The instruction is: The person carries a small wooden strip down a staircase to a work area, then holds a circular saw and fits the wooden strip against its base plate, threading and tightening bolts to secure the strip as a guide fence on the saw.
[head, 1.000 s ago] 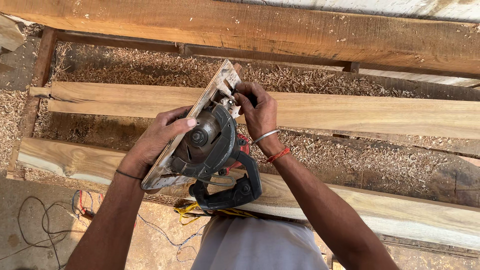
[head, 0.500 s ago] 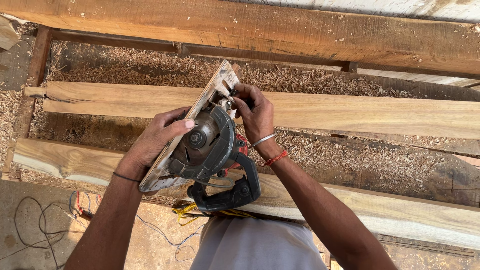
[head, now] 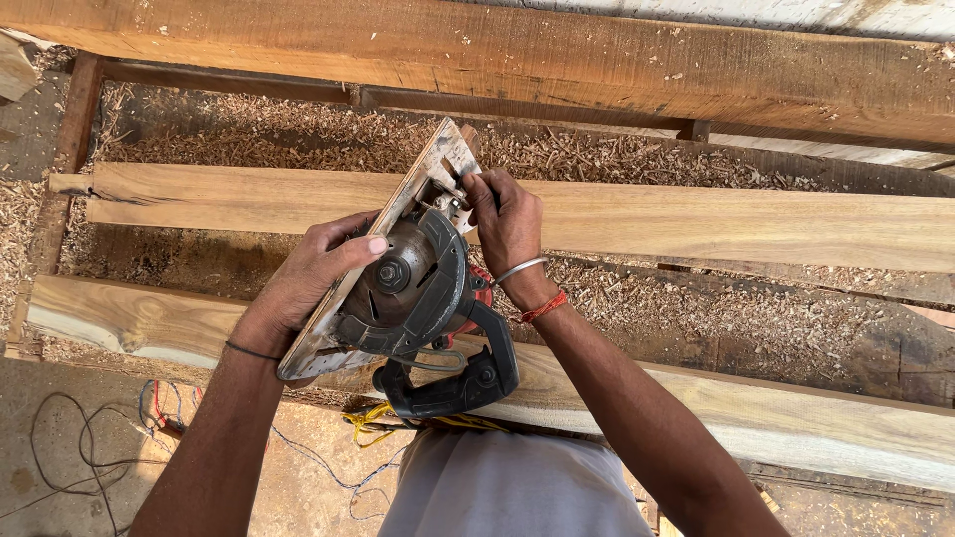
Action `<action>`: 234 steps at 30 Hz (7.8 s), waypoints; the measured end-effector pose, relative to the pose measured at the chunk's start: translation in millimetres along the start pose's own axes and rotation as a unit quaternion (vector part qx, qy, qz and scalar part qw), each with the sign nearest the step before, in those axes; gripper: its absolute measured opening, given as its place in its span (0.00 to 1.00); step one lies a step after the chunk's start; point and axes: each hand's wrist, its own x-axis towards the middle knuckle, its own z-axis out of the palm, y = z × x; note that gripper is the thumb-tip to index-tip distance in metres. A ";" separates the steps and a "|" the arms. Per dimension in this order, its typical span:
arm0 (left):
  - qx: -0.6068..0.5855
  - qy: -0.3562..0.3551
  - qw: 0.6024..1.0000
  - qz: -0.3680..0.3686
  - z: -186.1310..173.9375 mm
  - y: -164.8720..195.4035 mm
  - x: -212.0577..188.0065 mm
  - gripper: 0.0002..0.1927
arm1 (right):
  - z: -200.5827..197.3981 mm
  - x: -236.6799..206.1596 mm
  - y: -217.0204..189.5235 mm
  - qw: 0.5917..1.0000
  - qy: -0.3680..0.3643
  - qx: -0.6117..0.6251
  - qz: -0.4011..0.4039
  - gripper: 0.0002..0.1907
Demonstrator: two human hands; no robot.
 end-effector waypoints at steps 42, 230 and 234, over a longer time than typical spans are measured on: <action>0.036 0.015 0.999 -0.008 1.4 3.3 0.5 0.36 | -1.8 12.7 11.2 0.970 -0.072 0.174 0.152 0.08; 0.295 0.095 0.936 0.166 138.2 -43.5 -45.3 0.55 | -84.6 -35.5 -2.8 0.994 0.031 0.059 0.083 0.20; 0.295 0.117 0.936 0.154 145.0 -37.4 -48.5 0.47 | -93.7 -36.8 29.3 0.966 -0.026 0.254 0.044 0.23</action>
